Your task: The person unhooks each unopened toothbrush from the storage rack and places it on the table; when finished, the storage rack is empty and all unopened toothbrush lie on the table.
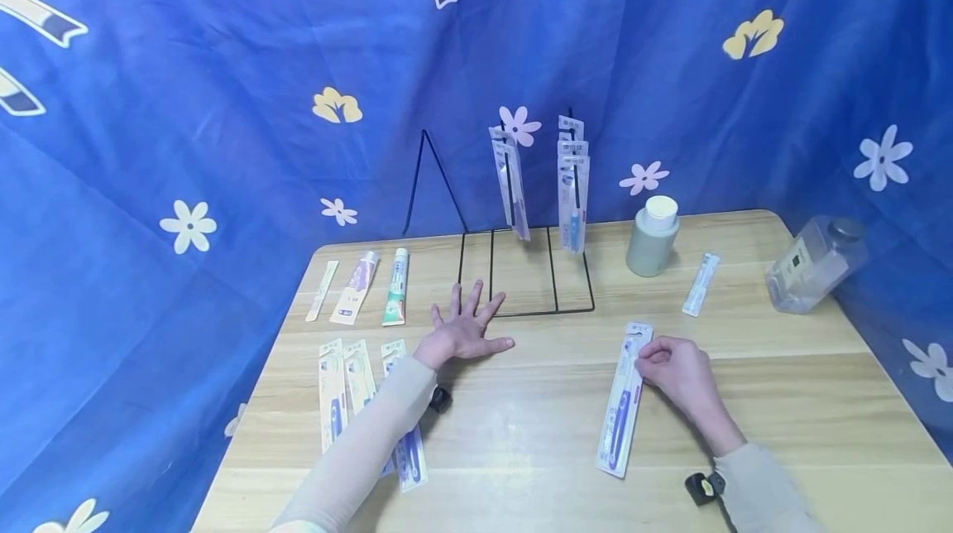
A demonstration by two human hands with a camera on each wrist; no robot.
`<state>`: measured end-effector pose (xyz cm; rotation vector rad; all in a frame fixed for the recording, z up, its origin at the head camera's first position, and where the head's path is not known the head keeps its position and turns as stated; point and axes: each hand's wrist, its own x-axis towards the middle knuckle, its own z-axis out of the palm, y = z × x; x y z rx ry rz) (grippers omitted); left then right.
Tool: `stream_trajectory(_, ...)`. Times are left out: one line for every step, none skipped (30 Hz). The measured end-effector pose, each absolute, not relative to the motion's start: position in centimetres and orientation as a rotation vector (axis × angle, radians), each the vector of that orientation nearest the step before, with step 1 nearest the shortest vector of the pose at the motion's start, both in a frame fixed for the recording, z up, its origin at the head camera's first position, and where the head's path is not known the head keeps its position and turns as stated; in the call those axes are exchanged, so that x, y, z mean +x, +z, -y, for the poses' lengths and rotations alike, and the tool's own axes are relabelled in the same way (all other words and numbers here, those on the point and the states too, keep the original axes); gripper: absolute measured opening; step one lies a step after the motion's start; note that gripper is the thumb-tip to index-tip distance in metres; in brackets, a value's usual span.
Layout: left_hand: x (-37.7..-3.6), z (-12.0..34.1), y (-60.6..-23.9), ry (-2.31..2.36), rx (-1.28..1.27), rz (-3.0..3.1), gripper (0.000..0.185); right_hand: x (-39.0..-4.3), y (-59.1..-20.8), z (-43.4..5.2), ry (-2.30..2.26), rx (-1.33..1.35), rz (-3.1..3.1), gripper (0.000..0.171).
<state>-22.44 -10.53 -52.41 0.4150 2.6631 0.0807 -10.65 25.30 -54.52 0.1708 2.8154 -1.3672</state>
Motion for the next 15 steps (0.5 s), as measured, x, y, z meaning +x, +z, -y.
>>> stream_trajectory(-22.4,10.6,-52.4,0.084,0.414,-2.664,0.095,-10.8,-54.5,-25.3,-1.311,0.156,-2.853,0.011)
stream_trajectory(-22.5,10.6,-52.4,0.086,0.413,-2.666,0.095,-10.9,-54.5,-25.3,-1.272,0.142,-2.875,0.011)
stream_trajectory(-22.5,10.6,-52.4,0.087,0.412,-2.667,0.095,-11.1,-54.4,-25.3,-1.245,0.128,-2.891,0.011)
stream_trajectory(-22.5,10.7,-52.4,0.089,0.410,-2.666,0.095,-11.3,-54.4,-25.3,-1.220,0.113,-2.906,0.011)
stream_trajectory(-22.5,10.7,-52.5,0.087,0.406,-2.664,0.095,-11.4,-54.3,-25.3,-1.190,0.096,-2.920,0.012)
stream_trajectory(-22.5,10.7,-52.5,0.085,0.402,-2.663,0.095,-11.5,-54.3,-25.2,-1.176,0.088,-2.915,0.012)
stream_trajectory(-22.6,10.7,-52.6,0.079,0.396,-2.653,0.095,-11.6,-54.1,-25.3,-1.154,0.081,-2.916,0.013)
stream_trajectory(-22.6,10.6,-52.8,0.077,0.392,-2.645,0.095,-11.6,-53.9,-25.3,-1.130,0.076,-2.920,0.014)
stream_trajectory(-22.7,10.6,-52.9,0.074,0.388,-2.634,0.095,-11.6,-53.6,-25.3,-1.114,0.075,-2.927,0.015)
stream_trajectory(-22.7,10.5,-53.0,0.071,0.384,-2.625,0.095,-11.7,-53.2,-25.3,-1.096,0.057,-2.948,0.015)
stream_trajectory(-22.8,10.5,-53.1,0.070,0.382,-2.618,0.095,-11.9,-52.7,-25.2,-1.099,0.034,-2.965,0.015)
stream_trajectory(-22.8,10.5,-53.2,0.071,0.383,-2.618,0.095,-12.2,-52.1,-25.0,-1.104,-0.003,-2.989,0.015)
stream_trajectory(-22.8,10.4,-53.3,0.070,0.383,-2.618,0.095,-12.6,-51.5,-24.7,-1.111,-0.059,-3.026,0.015)
stream_trajectory(-22.8,10.5,-53.2,0.076,0.385,-2.628,0.096,-13.1,-50.8,-24.2,-1.144,-0.137,-3.052,0.015)
stream_trajectory(-22.8,10.5,-53.2,0.075,0.385,-2.636,0.096,-13.9,-50.1,-23.6,-1.180,-0.229,-3.076,0.017)
